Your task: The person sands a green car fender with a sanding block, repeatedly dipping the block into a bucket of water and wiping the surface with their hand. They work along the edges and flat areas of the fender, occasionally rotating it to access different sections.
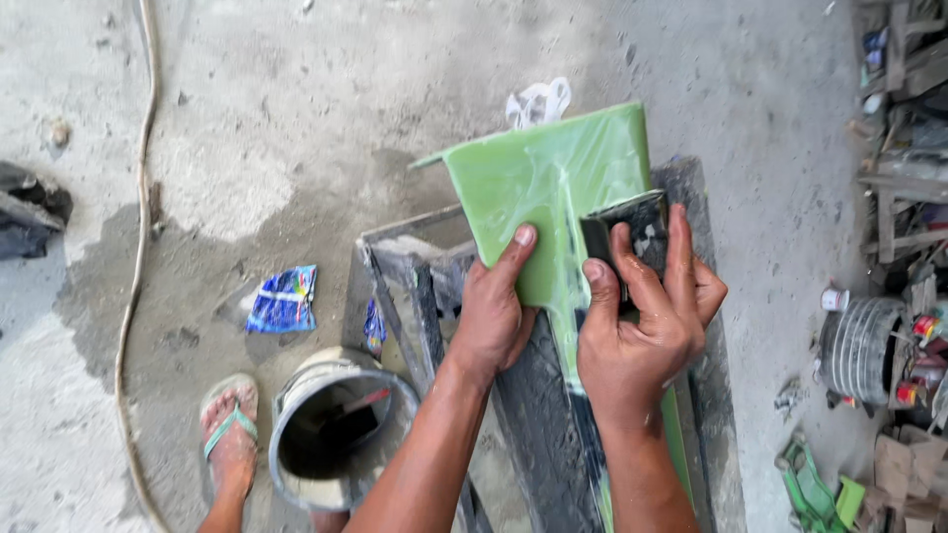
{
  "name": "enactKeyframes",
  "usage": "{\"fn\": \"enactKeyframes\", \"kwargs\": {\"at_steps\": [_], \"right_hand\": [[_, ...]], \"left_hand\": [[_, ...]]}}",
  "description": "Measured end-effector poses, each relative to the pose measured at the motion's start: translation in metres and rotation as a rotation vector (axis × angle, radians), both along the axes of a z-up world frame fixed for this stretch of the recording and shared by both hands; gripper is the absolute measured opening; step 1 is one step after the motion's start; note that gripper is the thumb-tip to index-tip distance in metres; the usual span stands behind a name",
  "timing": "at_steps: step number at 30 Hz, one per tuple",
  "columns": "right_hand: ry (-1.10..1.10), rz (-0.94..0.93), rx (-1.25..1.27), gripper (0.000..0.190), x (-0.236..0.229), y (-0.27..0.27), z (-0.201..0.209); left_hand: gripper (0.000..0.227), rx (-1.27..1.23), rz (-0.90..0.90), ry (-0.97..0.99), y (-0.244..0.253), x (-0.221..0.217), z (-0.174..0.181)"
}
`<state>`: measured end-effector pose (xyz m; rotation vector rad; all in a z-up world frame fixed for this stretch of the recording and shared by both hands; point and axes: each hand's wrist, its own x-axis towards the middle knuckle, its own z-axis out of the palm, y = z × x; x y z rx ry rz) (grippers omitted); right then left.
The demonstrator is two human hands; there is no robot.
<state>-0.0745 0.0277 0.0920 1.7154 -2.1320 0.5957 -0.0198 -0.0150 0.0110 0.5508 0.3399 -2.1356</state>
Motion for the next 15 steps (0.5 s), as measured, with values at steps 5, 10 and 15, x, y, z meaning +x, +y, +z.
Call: {"fn": "enactKeyframes", "kwargs": {"at_steps": [5,10,15], "right_hand": [[0.109,0.0,0.109,0.026,0.008,0.05,0.0],[0.012,0.022,0.035,0.023,0.003,0.034,0.004],[0.067,0.027,0.104,0.027,0.016,0.088,0.003]], "left_hand": [[0.05,0.051,-0.016,-0.046,-0.009,0.003,0.009],[0.049,0.026,-0.019,-0.04,0.004,0.003,0.004],[0.052,0.069,-0.072,-0.085,-0.005,0.008,0.016]]}}
